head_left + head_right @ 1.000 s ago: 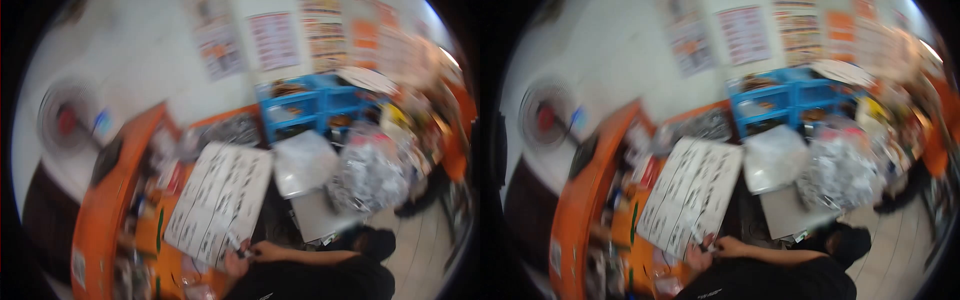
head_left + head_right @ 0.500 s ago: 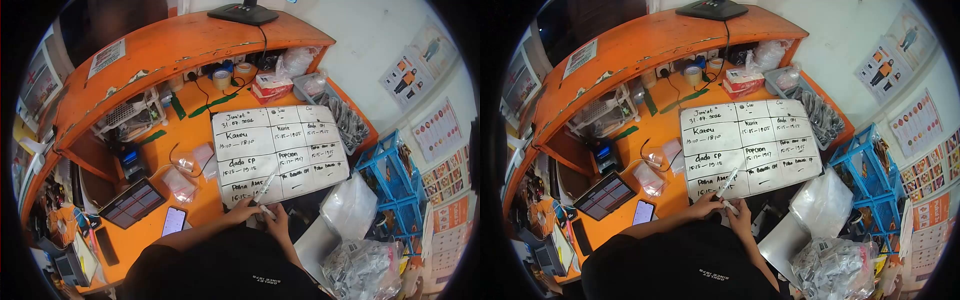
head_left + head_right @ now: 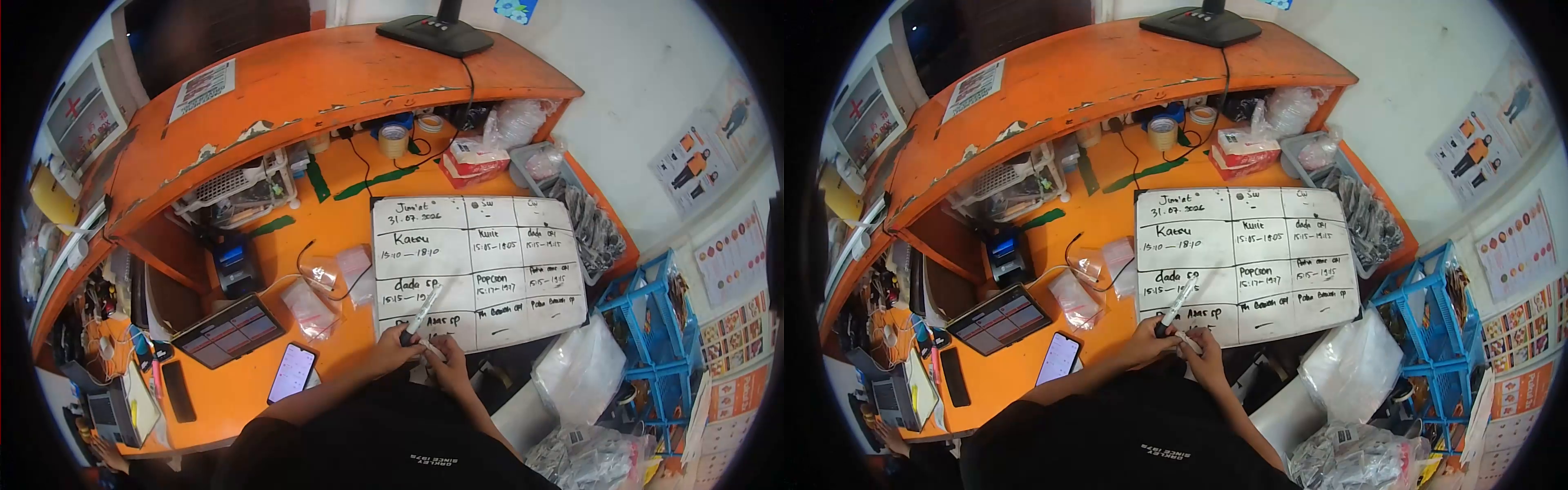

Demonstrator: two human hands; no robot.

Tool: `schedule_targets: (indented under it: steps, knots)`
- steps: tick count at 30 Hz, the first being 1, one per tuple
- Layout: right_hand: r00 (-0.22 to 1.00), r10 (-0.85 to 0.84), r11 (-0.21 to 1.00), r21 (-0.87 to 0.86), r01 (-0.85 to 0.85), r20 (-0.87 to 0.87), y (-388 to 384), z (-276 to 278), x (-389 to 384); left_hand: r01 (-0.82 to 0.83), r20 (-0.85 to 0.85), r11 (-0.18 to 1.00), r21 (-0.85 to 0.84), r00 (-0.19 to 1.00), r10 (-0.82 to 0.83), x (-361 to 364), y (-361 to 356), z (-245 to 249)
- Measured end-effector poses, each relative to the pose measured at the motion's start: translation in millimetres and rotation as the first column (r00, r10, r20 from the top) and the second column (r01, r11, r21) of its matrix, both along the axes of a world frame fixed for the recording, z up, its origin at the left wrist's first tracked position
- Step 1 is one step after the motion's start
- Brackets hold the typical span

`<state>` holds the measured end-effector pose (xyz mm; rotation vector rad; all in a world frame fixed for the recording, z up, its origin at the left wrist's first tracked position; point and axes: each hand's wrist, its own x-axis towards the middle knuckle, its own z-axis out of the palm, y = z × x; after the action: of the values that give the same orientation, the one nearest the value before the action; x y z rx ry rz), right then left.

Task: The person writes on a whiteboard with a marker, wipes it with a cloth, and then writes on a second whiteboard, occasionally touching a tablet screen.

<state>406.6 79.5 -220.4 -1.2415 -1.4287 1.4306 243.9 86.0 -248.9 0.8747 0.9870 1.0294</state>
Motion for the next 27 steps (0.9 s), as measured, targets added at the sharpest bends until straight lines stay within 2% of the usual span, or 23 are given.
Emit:
schedule_targets:
  steps: [2,4,7,9,10,11,13,17,19,20,21,22,24,26,27]
  knots:
    - [0.996,0.059,0.997,0.048,-0.062,0.065,9.2,-1.7,-6.3,-0.028,0.048,0.999,-0.019,0.998,0.028,-7.4,0.8,-0.4]
    - [0.985,0.114,0.988,0.094,-0.127,0.131,17.9,-3.7,-14.8,-0.08,-0.065,0.995,0.051,0.994,0.083,-17.3,1.8,-6.0]
    - [0.983,0.167,0.984,0.056,-0.171,0.077,26.3,-4.0,-28.7,-0.134,-0.034,0.991,-0.005,0.99,0.134,-29.3,2.2,-7.8]
    - [0.971,0.206,0.978,-0.043,-0.202,0.119,31.7,0.5,-36.4,-0.146,-0.004,0.989,0.014,0.989,0.146,-36.0,2.8,-6.9]
    - [0.972,0.203,0.979,-0.033,-0.201,0.115,33.9,-6.8,-38.5,-0.153,0.032,0.988,0.029,0.988,0.152,-38.8,3.1,-7.4]
    - [0.976,0.196,0.98,-0.004,-0.197,0.09,34.1,-20.7,-39.0,-0.164,-0.078,0.985,0.053,0.983,0.168,-42.5,4.9,-13.8]
    - [0.979,0.196,0.979,0.039,-0.198,0.052,35.4,-17.7,-44.6,-0.168,-0.056,0.984,0.064,0.984,0.171,-45.4,11.0,-13.1]
    - [0.984,0.173,0.98,-0.106,-0.168,0.042,27.9,-3.2,-44.3,-0.193,-0.052,0.981,0.0,0.98,0.192,-41.4,8.0,-6.0]
    - [0.966,0.215,0.969,0.091,-0.229,0.141,31.2,-4.8,-41.2,-0.229,-0.028,0.973,-0.017,0.973,0.229,-32.4,-1.1,-1.1]
    - [0.967,0.212,0.964,0.133,-0.232,0.143,38.3,-5.8,-41.6,-0.264,-0.003,0.964,-0.014,0.965,0.264,-29.2,3.0,0.7]
    - [0.971,0.202,0.974,0.078,-0.212,0.125,34.7,-11.2,-39.8,-0.209,-0.074,0.977,-0.046,0.976,0.205,-30.9,3.6,-16.4]
    - [0.977,0.188,0.982,0.012,-0.191,0.105,29.7,-13.0,-38.4,-0.207,-0.074,0.978,-0.023,0.976,0.205,-32.0,6.3,-10.7]
    - [0.979,0.182,0.98,0.061,-0.188,0.097,33.0,-13.0,-37.6,-0.148,-0.055,0.989,0.007,0.988,0.148,-33.8,5.8,1.1]
    - [0.983,0.159,0.983,0.074,-0.166,0.096,27.5,-14.0,-35.5,-0.193,0.0,0.981,0.002,0.981,0.193,-30.1,9.6,6.9]
    - [0.984,0.139,0.99,-0.01,-0.139,0.109,24.3,-2.0,-37.4,-0.172,-0.032,0.985,0.025,0.984,0.173,-31.6,12.1,-6.4]
